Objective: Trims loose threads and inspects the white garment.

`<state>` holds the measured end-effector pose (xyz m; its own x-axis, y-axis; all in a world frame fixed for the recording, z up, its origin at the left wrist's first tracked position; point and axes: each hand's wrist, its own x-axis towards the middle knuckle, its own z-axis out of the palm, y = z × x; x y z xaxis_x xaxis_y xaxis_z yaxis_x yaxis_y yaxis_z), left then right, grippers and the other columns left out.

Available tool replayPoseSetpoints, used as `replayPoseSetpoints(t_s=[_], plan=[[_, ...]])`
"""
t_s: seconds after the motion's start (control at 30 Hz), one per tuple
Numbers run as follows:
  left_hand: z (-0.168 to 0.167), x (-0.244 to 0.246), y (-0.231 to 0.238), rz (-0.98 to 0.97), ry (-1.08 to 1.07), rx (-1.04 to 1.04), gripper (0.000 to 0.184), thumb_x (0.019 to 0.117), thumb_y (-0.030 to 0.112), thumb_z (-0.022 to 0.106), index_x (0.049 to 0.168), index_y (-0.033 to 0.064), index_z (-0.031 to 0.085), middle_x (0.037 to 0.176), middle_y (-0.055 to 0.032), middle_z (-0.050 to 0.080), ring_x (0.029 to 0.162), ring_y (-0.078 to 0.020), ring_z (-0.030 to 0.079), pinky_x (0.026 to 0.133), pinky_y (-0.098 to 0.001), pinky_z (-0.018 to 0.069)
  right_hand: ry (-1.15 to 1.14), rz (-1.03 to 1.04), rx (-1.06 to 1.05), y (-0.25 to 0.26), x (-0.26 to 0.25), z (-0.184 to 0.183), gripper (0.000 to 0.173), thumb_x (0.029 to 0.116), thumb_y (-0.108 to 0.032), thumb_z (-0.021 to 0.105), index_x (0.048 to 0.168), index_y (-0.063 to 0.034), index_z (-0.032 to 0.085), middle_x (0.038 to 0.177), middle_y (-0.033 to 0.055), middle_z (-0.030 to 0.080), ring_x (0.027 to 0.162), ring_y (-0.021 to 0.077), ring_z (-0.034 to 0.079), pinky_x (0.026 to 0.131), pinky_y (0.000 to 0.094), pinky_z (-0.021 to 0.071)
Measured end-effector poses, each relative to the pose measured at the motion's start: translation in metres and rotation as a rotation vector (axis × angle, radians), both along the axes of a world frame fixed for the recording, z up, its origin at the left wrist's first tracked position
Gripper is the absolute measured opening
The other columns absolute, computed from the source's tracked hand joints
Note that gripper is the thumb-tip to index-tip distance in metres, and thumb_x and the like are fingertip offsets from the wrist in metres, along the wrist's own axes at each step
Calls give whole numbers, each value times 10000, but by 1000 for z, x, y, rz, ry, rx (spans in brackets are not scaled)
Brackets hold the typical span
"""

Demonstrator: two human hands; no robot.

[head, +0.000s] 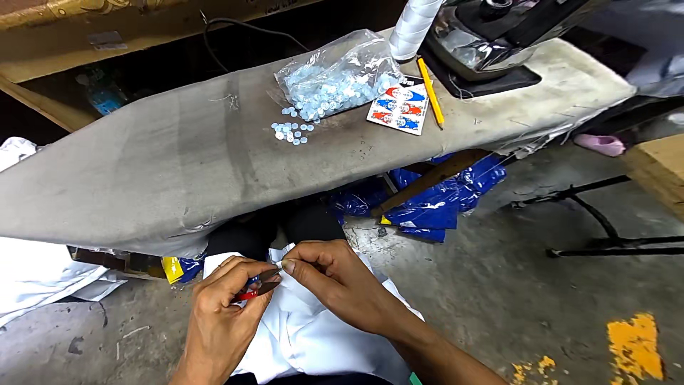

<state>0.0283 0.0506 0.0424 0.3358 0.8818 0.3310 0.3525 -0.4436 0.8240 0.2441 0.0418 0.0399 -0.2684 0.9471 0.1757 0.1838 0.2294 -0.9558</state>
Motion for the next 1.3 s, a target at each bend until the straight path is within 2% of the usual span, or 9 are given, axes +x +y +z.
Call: replayPoseSetpoints(t_s=[0.17, 0.27, 0.33, 0.47, 0.57, 0.67, 0.77, 1.0, 1.3], plan=[[-1, 5, -1, 46, -9, -58, 108, 907, 149, 694, 935, 62, 751, 855, 20, 707, 718, -13, 635, 617, -154, 534, -172, -43, 203, -8, -8, 3, 277, 1044, -153, 515, 909, -36, 726, 756, 20, 630, 703, 35, 569, 635, 170, 449], [-3, 10, 0, 55, -31, -109, 87, 881, 151, 633, 879, 79, 682, 761, 60, 614, 655, 21, 544, 560, -132, 441, -168, -5, 259, -7, -9, 0, 264, 1045, -143, 512, 934, -24, 720, 764, 34, 611, 700, 57, 564, 629, 175, 450], [-4, 12, 0, 14, -162, -204, 40, 886, 120, 607, 863, 98, 632, 699, 90, 543, 587, 45, 473, 508, -112, 372, -111, -3, 242, -4, -9, -5, 260, 1039, -137, 520, 922, -18, 718, 759, 30, 615, 694, 39, 556, 623, 167, 440], [1, -9, 3, -152, -434, -328, 66, 956, 232, 637, 922, 175, 643, 786, 106, 567, 680, 20, 519, 606, -155, 424, -18, -4, 110, 1, 1, -9, 265, 1043, -146, 525, 910, -24, 719, 771, 1, 629, 681, -3, 543, 607, 157, 432], [6, -17, 3, -38, -188, -191, 73, 931, 199, 629, 920, 127, 631, 743, 101, 550, 616, 51, 481, 529, -104, 383, 69, 34, 6, 4, 6, -10, 257, 1044, -148, 533, 900, -38, 716, 727, -38, 601, 637, -24, 508, 567, 155, 396], [5, -22, 1, -25, 19, -56, 287, 985, 268, 658, 1164, 43, 648, 980, 11, 655, 815, -28, 607, 685, -171, 528, 146, 64, -42, 8, 7, -12, 254, 1044, -135, 540, 884, -34, 710, 678, -53, 564, 607, -27, 482, 547, 155, 375], [4, -24, 0, -4, 123, 84, 357, 998, 279, 658, 1267, 46, 688, 1043, -13, 684, 911, -47, 628, 786, -194, 544, 175, 85, -77, 9, 8, -13, 255, 1042, -132, 541, 871, -38, 706, 670, -61, 552, 604, -29, 477, 548, 155, 370], [-9, -24, -4, 6, 215, 290, 253, 981, 238, 695, 1159, 66, 747, 1053, -28, 750, 988, -75, 685, 895, -225, 556, 206, 102, -97, 11, 9, -12, 287, 1046, -140, 527, 813, -52, 669, 635, -70, 494, 571, -23, 435, 526, 163, 334], [-7, -17, -5, -9, 213, 334, 206, 986, 195, 687, 1122, 70, 779, 1049, -43, 766, 997, -94, 704, 897, -230, 567, 110, 96, -52, 7, 4, -1, 295, 1054, -156, 517, 830, -53, 678, 631, -69, 485, 570, -25, 427, 523, 163, 322]])
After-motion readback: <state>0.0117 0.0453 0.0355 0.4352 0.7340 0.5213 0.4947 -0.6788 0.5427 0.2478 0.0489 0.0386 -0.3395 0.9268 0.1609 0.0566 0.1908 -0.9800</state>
